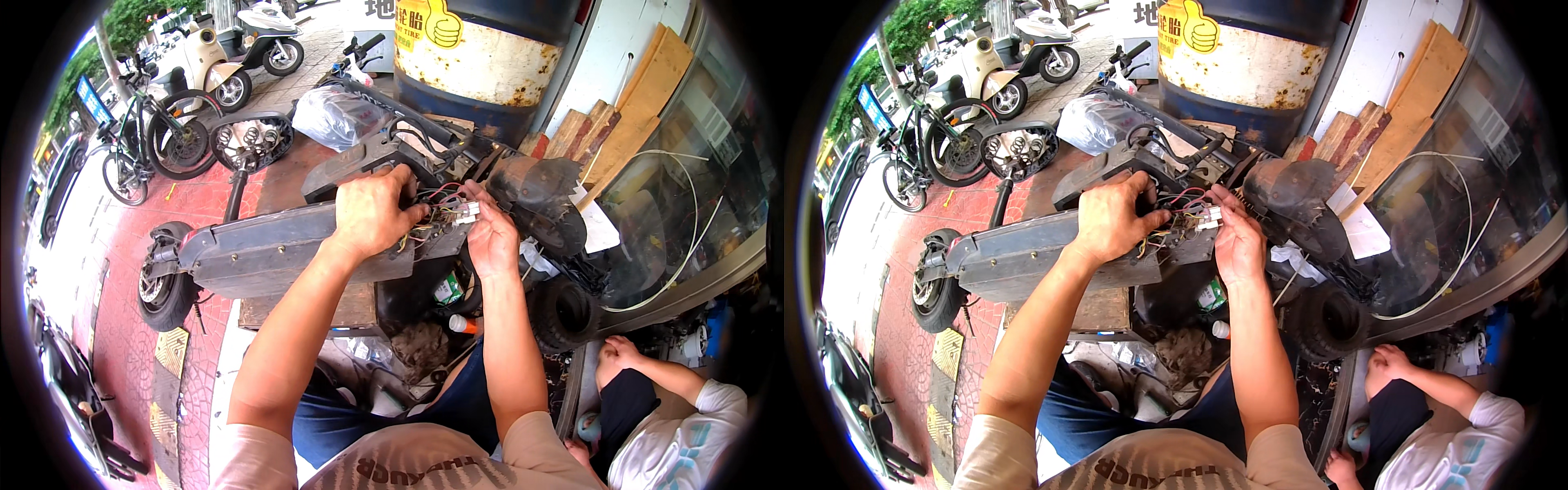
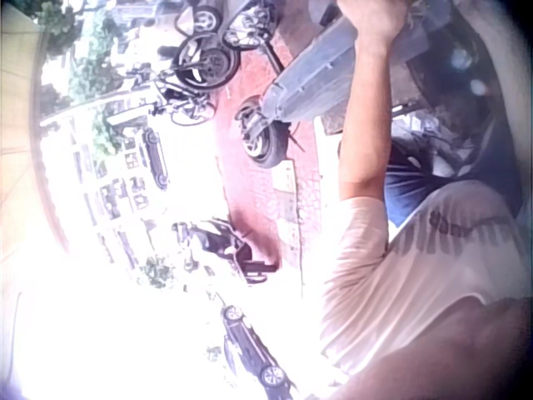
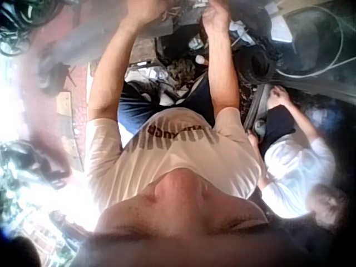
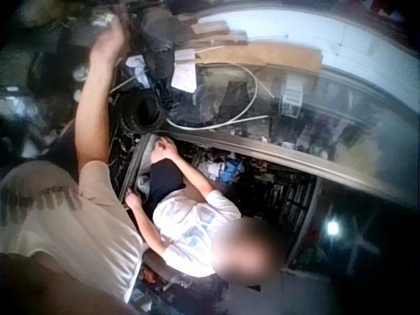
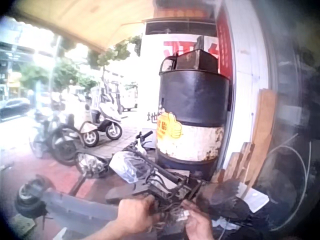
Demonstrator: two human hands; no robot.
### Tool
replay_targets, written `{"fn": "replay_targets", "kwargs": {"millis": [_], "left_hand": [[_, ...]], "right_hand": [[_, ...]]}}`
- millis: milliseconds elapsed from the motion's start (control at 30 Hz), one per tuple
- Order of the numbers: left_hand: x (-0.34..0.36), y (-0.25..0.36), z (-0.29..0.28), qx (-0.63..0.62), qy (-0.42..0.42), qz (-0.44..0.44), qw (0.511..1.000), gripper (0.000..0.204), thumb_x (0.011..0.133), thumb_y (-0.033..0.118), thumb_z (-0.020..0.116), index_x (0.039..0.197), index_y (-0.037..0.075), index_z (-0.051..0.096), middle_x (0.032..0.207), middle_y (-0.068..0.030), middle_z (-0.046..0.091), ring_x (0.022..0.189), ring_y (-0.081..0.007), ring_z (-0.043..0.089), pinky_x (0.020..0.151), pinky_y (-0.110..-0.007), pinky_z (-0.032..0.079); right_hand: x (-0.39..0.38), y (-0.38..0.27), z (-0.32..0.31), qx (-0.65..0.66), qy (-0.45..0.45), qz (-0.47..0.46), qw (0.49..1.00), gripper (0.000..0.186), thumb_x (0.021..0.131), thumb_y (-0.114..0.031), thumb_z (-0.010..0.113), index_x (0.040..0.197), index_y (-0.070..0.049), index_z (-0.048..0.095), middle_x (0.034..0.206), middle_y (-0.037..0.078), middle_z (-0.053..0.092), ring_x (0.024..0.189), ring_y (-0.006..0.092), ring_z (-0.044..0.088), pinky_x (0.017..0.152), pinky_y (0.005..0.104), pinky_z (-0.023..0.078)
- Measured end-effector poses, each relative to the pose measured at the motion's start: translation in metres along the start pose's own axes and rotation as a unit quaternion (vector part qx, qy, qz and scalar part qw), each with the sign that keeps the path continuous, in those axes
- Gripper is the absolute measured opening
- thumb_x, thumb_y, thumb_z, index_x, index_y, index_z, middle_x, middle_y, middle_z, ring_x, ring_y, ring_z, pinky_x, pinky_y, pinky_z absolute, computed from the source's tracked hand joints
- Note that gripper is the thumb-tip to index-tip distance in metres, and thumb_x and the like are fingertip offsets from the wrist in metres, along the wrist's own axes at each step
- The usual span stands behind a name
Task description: The person connects wires and organizes cables inside the internal deck of an electric scooter, then handles the frame to check the handlebars.
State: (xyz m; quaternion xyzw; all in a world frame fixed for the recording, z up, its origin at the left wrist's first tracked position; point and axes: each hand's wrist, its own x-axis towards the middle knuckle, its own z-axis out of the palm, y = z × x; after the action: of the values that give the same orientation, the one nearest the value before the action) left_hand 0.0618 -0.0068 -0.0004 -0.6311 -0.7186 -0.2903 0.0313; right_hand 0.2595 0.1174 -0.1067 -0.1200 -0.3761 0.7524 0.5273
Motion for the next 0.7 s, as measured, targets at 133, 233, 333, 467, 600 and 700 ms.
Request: {"fn": "replay_targets", "kwargs": {"millis": [133, 233, 333, 467, 600, 700], "left_hand": [[-0.001, 0.000, 0.003, -0.009, 0.017, 0.010, 1.000, 0.037, 0.081, 0.039, 0.088, 0.094, 0.013, 0.066, 0.090, -0.0098, 0.070, 0.083, -0.0357, 0.072, 0.073, -0.049, 0.054], [-0.002, -0.001, 0.001, -0.002, 0.026, 0.014, 1.000, 0.036, 0.081, 0.038, 0.088, 0.094, 0.013, 0.066, 0.089, -0.0102, 0.070, 0.082, -0.0359, 0.072, 0.072, -0.049, 0.054], [-0.004, -0.001, 0.000, -0.009, 0.033, 0.039, 0.999, 0.034, 0.081, 0.035, 0.088, 0.094, 0.013, 0.066, 0.088, -0.0105, 0.070, 0.081, -0.0364, 0.071, 0.071, -0.049, 0.053], [-0.008, -0.005, -0.004, -0.029, 0.026, 0.053, 0.998, 0.030, 0.082, 0.032, 0.085, 0.094, 0.011, 0.067, 0.090, -0.0099, 0.073, 0.084, -0.0355, 0.073, 0.074, -0.049, 0.055], [-0.009, -0.006, -0.001, -0.031, 0.048, 0.069, 0.996, 0.030, 0.082, 0.032, 0.085, 0.094, 0.010, 0.066, 0.089, -0.0102, 0.073, 0.084, -0.0359, 0.073, 0.073, -0.049, 0.055], [-0.012, -0.005, 0.000, -0.031, 0.053, 0.065, 0.996, 0.031, 0.083, 0.033, 0.085, 0.095, 0.010, 0.067, 0.090, -0.0100, 0.072, 0.086, -0.0354, 0.072, 0.077, -0.049, 0.054]], "right_hand": [[-0.003, -0.003, 0.001, -0.033, -0.002, -0.007, 0.999, 0.043, 0.104, -0.010, 0.059, 0.142, 0.011, 0.061, 0.148, 0.019, 0.064, 0.140, 0.0287, 0.059, 0.122, 0.0399, 0.041], [-0.007, -0.012, 0.016, -0.112, -0.005, -0.003, 0.994, 0.040, 0.104, -0.007, 0.061, 0.141, 0.009, 0.062, 0.145, 0.019, 0.066, 0.137, 0.0267, 0.061, 0.118, 0.0381, 0.044], [-0.007, -0.016, 0.020, -0.199, 0.003, -0.053, 0.978, 0.032, 0.101, -0.003, 0.067, 0.132, 0.005, 0.067, 0.136, 0.014, 0.067, 0.129, 0.0196, 0.063, 0.107, 0.0324, 0.052], [-0.014, -0.044, 0.045, -0.546, -0.073, -0.261, 0.793, 0.028, 0.092, 0.005, 0.069, 0.119, -0.002, 0.074, 0.128, 0.009, 0.069, 0.117, 0.0231, 0.067, 0.099, 0.0355, 0.056], [-0.020, -0.072, 0.061, -0.700, -0.149, -0.238, 0.657, 0.028, 0.087, 0.000, 0.072, 0.114, -0.004, 0.076, 0.124, 0.010, 0.069, 0.118, 0.0331, 0.065, 0.101, 0.0429, 0.055], [-0.023, -0.082, 0.068, -0.743, -0.140, -0.178, 0.630, 0.029, 0.086, -0.006, 0.079, 0.113, -0.002, 0.074, 0.123, 0.011, 0.067, 0.120, 0.0352, 0.064, 0.103, 0.0445, 0.054]]}}
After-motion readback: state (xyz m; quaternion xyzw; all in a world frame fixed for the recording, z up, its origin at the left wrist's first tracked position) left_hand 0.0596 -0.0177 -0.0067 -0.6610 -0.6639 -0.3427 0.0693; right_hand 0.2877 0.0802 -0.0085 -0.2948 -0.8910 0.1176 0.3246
